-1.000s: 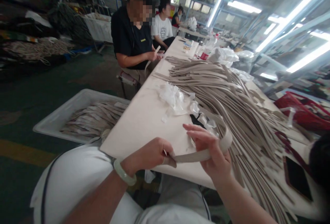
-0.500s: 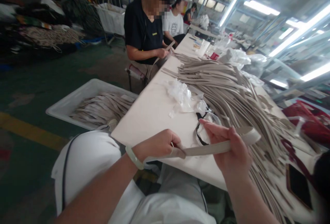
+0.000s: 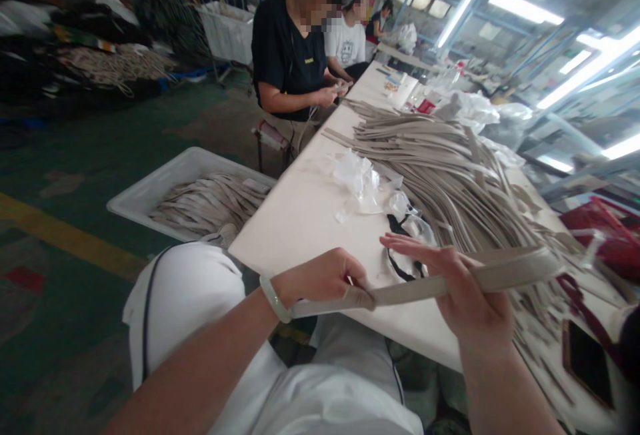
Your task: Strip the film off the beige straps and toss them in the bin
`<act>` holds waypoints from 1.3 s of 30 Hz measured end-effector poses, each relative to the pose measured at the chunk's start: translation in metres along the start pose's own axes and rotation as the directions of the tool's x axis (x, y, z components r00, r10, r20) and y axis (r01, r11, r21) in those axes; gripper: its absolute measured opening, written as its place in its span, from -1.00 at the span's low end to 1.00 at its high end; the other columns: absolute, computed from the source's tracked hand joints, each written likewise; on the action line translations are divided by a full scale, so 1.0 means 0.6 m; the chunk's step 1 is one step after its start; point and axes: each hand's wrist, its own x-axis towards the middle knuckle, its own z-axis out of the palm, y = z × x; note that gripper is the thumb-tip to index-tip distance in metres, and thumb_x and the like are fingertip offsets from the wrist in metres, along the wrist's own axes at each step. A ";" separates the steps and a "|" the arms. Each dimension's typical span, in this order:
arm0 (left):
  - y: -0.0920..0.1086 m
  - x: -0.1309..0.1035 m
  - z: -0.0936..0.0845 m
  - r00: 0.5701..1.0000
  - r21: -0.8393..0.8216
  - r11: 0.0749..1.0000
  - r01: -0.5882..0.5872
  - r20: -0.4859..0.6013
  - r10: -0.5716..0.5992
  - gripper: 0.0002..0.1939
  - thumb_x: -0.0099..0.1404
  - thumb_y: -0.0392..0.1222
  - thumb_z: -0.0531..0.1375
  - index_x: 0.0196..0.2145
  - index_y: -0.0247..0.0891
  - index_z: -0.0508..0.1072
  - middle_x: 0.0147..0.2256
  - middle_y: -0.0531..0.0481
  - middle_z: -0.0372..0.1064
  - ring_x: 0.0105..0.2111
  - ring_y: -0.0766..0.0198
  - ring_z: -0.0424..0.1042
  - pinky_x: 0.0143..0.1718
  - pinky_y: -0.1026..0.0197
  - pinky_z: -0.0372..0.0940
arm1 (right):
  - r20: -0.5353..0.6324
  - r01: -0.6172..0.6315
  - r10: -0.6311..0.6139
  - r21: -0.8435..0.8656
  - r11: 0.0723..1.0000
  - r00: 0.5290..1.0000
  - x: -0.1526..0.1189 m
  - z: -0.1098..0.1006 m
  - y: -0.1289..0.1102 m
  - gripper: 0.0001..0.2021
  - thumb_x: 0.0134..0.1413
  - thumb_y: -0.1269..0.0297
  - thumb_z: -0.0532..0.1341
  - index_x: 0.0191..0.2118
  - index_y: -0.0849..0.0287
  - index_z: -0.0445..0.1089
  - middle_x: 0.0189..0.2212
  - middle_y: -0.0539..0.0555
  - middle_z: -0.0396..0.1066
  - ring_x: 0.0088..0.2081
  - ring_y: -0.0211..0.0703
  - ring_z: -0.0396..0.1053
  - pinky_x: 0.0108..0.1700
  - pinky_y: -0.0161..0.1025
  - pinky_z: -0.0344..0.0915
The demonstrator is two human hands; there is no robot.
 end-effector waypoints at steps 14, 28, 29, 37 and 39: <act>-0.007 -0.009 -0.006 0.992 0.147 0.982 0.118 -0.066 -0.109 -0.73 0.06 -0.07 0.34 -0.36 -0.36 0.63 -0.55 0.09 0.40 -0.52 0.38 0.21 -0.51 0.34 0.08 | -0.177 -0.039 0.115 0.382 0.923 0.977 0.007 0.017 0.045 -0.49 0.33 0.00 -0.07 -0.19 0.10 0.60 -0.14 0.11 0.58 0.05 0.05 0.45 0.30 0.10 0.12; -0.021 0.007 -0.001 0.986 0.105 0.982 0.159 -0.076 -0.151 -0.69 0.04 -0.02 0.33 -0.50 -0.40 0.56 -0.64 0.14 0.18 -0.58 0.41 0.07 -0.58 0.31 -0.06 | -0.362 0.154 -0.036 0.304 0.940 0.932 -0.022 0.016 0.054 -0.72 0.30 0.18 0.13 -0.24 0.10 0.59 -0.26 0.09 0.61 -0.18 -0.03 0.56 0.09 -0.04 0.35; -0.019 0.008 0.001 0.988 0.077 0.987 0.140 -0.068 -0.135 -0.69 0.04 -0.02 0.33 -0.49 -0.40 0.56 -0.63 0.13 0.21 -0.57 0.41 0.09 -0.58 0.31 -0.03 | -0.303 0.091 0.005 0.303 0.949 0.953 -0.024 0.024 0.058 -0.70 0.31 0.15 0.11 -0.22 0.10 0.59 -0.23 0.11 0.60 -0.14 -0.02 0.55 0.09 -0.04 0.35; -0.021 0.007 0.004 0.993 0.063 0.995 0.074 -0.098 -0.068 -0.76 0.07 -0.12 0.33 -0.37 -0.37 0.62 -0.58 0.09 0.35 -0.55 0.38 0.20 -0.53 0.32 0.11 | -0.029 -0.104 0.119 0.318 0.942 0.992 -0.035 0.054 0.101 -0.67 0.28 0.07 0.11 -0.03 0.05 0.54 0.06 0.16 0.47 0.15 0.08 0.36 0.25 0.01 0.23; -0.029 0.010 0.004 0.984 0.165 0.976 0.140 -0.130 -0.119 -0.70 0.08 -0.11 0.34 -0.28 -0.38 0.63 -0.53 0.04 0.41 -0.53 0.33 0.27 -0.55 0.32 0.14 | -0.066 -0.007 0.024 0.247 0.969 0.998 -0.029 0.047 0.102 -0.62 0.33 0.06 0.02 -0.04 0.05 0.54 0.03 0.18 0.49 0.11 0.08 0.40 0.19 -0.01 0.31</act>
